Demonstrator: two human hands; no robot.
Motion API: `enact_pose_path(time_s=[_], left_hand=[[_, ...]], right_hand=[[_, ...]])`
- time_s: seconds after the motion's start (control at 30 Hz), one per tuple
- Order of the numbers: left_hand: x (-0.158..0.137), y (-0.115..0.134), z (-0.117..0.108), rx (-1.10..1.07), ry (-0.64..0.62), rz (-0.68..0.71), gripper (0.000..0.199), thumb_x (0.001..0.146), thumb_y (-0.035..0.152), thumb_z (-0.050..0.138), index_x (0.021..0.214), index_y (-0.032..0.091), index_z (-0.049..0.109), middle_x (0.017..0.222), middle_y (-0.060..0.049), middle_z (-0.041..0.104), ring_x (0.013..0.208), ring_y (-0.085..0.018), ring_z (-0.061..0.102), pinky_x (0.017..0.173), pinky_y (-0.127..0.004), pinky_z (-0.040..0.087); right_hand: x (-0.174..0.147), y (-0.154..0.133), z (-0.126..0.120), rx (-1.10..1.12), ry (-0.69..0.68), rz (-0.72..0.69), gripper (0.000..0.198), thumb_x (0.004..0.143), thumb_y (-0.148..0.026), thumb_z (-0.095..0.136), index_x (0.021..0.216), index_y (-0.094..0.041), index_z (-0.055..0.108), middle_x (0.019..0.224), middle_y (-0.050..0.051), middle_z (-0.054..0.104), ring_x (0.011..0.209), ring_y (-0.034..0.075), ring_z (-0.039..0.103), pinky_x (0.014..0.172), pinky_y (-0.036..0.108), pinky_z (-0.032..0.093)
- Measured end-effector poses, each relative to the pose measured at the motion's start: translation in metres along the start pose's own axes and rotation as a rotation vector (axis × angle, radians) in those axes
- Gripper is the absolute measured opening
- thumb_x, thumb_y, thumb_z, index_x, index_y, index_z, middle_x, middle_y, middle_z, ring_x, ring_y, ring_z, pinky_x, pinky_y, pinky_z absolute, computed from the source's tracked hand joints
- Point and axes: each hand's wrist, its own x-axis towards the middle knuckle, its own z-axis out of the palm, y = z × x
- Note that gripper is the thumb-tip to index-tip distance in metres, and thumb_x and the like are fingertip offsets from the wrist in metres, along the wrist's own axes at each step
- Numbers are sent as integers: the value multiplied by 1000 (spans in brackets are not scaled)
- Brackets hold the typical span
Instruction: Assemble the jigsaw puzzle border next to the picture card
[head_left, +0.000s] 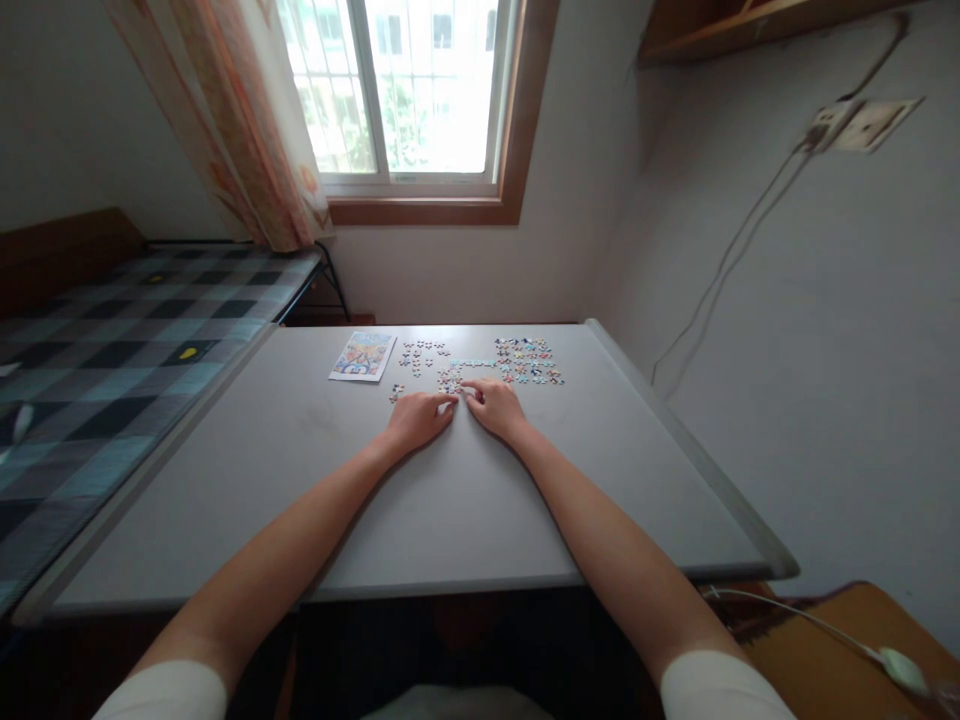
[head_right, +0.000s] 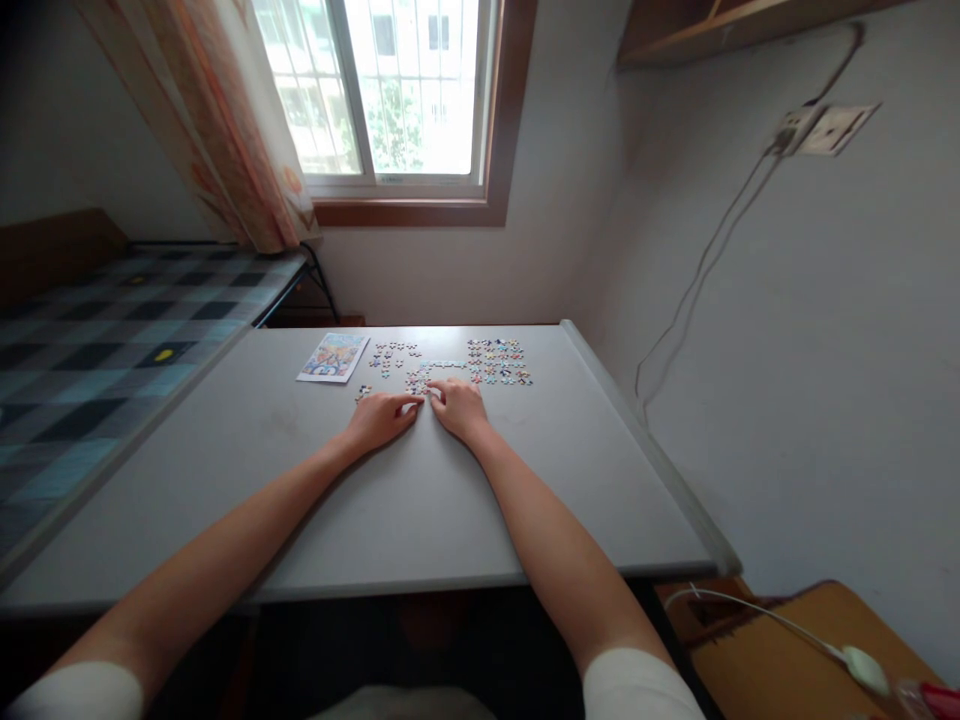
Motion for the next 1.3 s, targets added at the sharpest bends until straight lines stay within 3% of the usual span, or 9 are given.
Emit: enact_pose_path(time_s=[0.33, 0.6, 0.8, 1.3], left_hand=[[-1, -1, 2, 5, 29, 16, 35, 86, 37, 45, 113, 33, 67, 76, -2, 72, 75, -18, 66, 70, -26, 45], [-1, -1, 0, 8, 17, 5, 34, 87, 37, 45, 113, 33, 67, 77, -2, 72, 75, -18, 66, 71, -25, 45], [-3, 4, 1, 64, -13, 39, 35, 89, 37, 41, 114, 33, 66, 80, -4, 72, 76, -19, 66, 72, -26, 44], [-5, 7, 1, 91, -28, 55, 36, 89, 39, 40, 116, 34, 64, 79, -3, 71, 76, -19, 66, 71, -26, 44]], right_hand=[[1, 1, -1, 6, -43, -36, 29, 88, -27, 47, 105, -29, 71, 85, 4, 63, 83, 17, 58, 78, 27, 37], [2, 3, 2, 44, -5, -26, 34, 86, -24, 48, 117, -25, 64, 95, 4, 67, 89, 17, 59, 83, 28, 38], [2, 3, 3, 32, -16, -14, 29, 86, -24, 47, 106, -23, 69, 98, 5, 69, 91, 18, 59, 85, 29, 38], [2, 2, 1, 33, -39, -7, 30, 86, -24, 48, 108, -24, 68, 95, 4, 69, 91, 18, 59, 85, 29, 38]])
